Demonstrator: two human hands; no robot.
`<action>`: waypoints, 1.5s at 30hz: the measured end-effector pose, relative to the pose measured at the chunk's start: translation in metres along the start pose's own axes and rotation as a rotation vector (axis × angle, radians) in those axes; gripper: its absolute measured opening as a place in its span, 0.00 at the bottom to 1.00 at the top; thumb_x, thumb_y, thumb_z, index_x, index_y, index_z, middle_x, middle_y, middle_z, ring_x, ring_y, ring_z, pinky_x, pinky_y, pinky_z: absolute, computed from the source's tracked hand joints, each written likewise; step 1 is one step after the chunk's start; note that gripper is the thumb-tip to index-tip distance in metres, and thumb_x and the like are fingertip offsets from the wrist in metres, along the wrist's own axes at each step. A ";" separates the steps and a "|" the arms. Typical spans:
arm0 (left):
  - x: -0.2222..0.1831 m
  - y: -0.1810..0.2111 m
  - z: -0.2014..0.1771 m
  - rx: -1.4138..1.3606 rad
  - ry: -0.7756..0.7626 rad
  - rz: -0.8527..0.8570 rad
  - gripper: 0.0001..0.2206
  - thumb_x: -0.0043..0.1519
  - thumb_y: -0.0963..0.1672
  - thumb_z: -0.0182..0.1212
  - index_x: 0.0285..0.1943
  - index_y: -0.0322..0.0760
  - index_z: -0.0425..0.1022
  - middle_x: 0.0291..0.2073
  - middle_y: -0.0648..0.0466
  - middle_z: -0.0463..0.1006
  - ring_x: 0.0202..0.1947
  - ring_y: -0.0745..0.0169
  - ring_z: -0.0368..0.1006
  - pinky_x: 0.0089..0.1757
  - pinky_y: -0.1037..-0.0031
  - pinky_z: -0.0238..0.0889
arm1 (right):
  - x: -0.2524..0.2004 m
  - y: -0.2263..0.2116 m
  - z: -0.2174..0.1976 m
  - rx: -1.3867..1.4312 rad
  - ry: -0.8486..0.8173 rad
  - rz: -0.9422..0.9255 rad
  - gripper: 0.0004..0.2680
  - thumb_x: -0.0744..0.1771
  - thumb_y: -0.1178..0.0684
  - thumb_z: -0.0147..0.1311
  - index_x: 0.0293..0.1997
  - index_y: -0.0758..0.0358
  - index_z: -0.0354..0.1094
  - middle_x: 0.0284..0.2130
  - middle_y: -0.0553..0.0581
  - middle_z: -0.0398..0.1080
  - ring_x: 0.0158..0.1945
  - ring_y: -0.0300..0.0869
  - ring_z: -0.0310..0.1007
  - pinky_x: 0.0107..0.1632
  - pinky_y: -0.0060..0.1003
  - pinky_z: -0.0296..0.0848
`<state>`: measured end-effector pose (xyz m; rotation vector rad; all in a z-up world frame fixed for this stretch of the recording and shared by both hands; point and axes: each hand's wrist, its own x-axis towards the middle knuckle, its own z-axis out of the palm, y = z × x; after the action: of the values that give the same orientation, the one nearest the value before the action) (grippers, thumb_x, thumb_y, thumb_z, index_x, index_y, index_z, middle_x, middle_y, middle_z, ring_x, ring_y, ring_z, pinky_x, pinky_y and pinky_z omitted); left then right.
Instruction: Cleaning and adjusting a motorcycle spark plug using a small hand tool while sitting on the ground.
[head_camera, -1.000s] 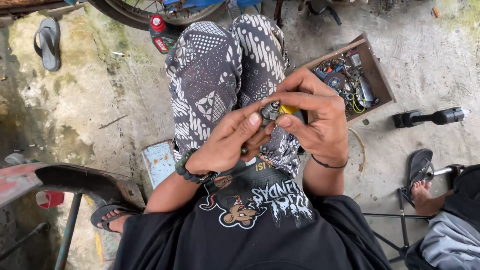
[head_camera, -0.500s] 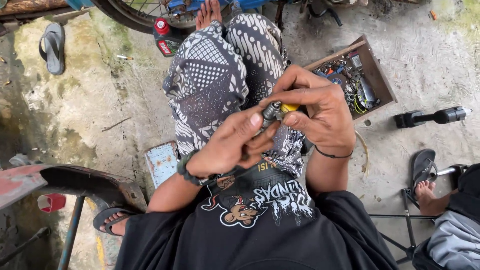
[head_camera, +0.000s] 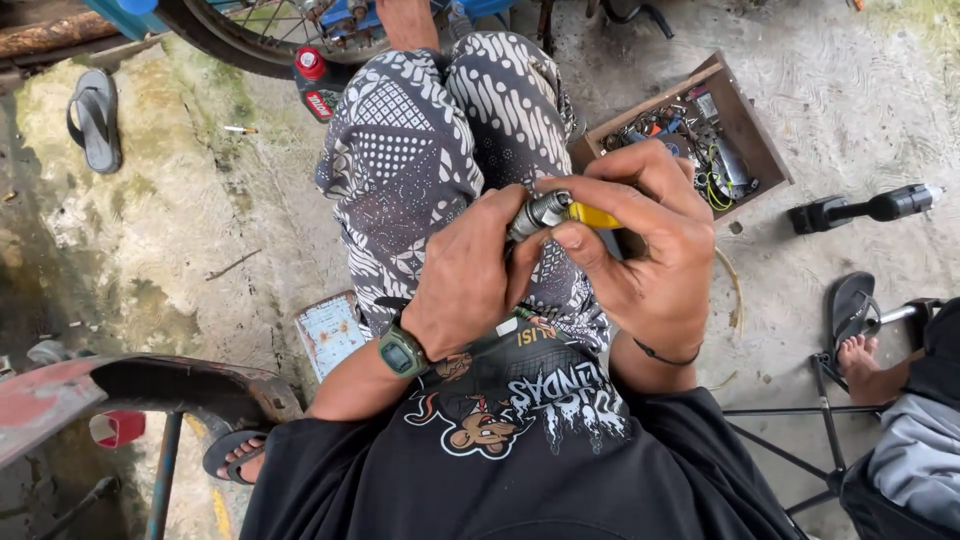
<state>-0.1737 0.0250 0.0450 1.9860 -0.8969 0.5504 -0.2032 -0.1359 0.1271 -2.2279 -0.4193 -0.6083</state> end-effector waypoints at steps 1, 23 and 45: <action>-0.001 -0.001 0.001 -0.002 0.000 -0.001 0.14 0.74 0.44 0.49 0.58 0.22 0.63 0.43 0.39 0.75 0.39 0.44 0.76 0.44 0.61 0.72 | -0.001 -0.001 0.002 -0.002 -0.002 0.001 0.17 0.70 0.43 0.49 0.50 0.70 0.77 0.39 0.60 0.65 0.43 0.47 0.67 0.51 0.38 0.62; 0.010 0.034 -0.016 -1.324 -0.271 -0.483 0.18 0.73 0.53 0.43 0.47 0.34 0.65 0.21 0.62 0.50 0.17 0.75 0.48 0.19 0.83 0.52 | -0.016 0.025 -0.022 0.206 -0.146 -0.067 0.19 0.69 0.43 0.48 0.47 0.76 0.74 0.39 0.66 0.71 0.43 0.49 0.71 0.48 0.39 0.70; 0.009 0.048 -0.026 -1.159 -0.339 -0.438 0.25 0.72 0.56 0.40 0.61 0.30 0.64 0.19 0.63 0.56 0.16 0.76 0.50 0.21 0.82 0.52 | -0.014 0.017 -0.030 0.237 -0.227 -0.103 0.19 0.69 0.41 0.46 0.50 0.71 0.75 0.40 0.61 0.71 0.42 0.45 0.71 0.46 0.35 0.70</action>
<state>-0.2061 0.0262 0.0901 1.1138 -0.6805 -0.5037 -0.2160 -0.1713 0.1269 -2.0622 -0.6893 -0.3382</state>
